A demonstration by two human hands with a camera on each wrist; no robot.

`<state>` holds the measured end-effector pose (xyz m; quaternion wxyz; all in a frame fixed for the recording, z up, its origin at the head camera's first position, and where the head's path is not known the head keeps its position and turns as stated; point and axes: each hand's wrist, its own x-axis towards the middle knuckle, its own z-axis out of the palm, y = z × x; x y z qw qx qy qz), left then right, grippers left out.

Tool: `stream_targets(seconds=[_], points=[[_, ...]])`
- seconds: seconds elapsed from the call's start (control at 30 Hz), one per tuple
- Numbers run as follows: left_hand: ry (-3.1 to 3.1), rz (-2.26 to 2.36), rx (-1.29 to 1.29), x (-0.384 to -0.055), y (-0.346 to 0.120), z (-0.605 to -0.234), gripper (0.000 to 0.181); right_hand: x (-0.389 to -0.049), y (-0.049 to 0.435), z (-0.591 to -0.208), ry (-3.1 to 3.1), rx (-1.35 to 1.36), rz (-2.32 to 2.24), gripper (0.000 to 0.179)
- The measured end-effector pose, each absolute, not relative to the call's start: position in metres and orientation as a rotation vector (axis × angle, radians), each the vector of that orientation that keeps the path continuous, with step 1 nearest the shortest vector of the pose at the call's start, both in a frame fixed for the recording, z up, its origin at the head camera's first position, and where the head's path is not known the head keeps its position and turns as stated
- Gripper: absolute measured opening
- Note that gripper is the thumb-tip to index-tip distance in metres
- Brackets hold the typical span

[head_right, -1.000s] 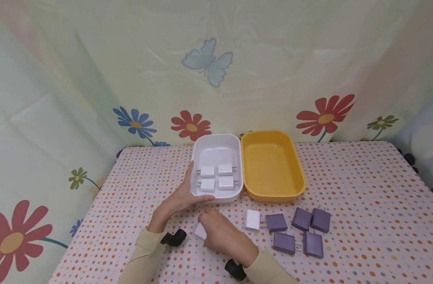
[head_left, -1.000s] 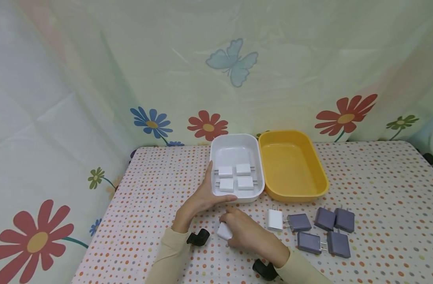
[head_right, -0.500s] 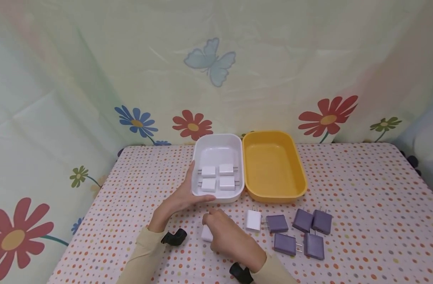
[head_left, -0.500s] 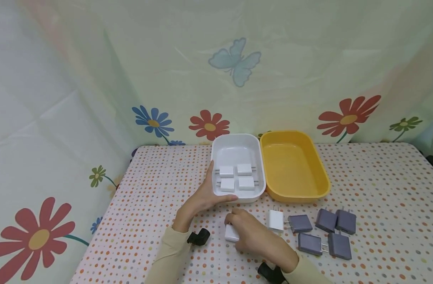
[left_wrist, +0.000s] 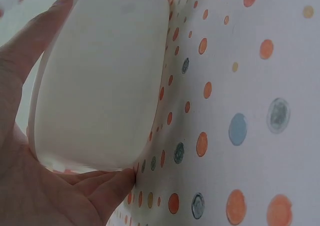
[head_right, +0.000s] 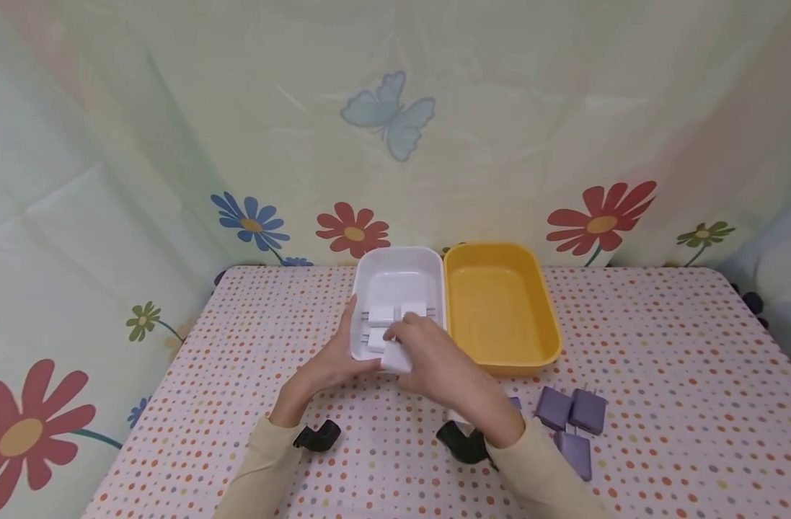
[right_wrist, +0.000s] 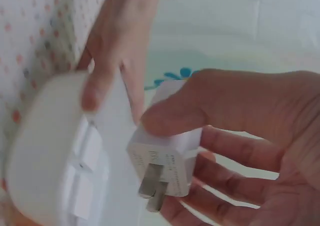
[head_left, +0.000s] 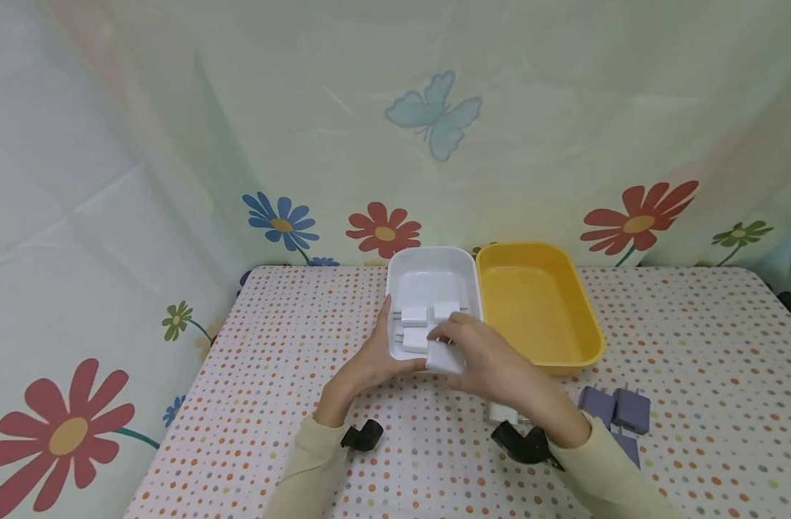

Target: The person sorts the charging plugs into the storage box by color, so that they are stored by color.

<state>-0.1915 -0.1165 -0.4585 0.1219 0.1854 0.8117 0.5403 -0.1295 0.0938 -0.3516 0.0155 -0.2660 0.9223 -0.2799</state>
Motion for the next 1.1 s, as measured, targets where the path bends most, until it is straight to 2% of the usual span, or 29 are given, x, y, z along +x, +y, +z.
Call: stream_targets(seconds=[0.27,0.47,0.77,1.1], points=[[2.314,1.615,0.534,-0.192,-0.122,-0.460,0.133,-0.214,0.087,-0.346,2.901,-0.831,-0.799,0.040],[2.324,1.584,0.447,-0.191,-0.122,-0.459,0.135,-0.258,0.079,-0.359,2.890,-0.725,-0.742,0.039],[2.345,1.550,0.410,-0.190,-0.118,-0.460,0.137,-0.285,0.086,-0.389,2.853,-0.587,-0.700,0.033],[2.339,1.560,0.397,-0.188,-0.120,-0.457,0.137,-0.298,0.089,-0.411,2.821,-0.493,-0.722,0.026]])
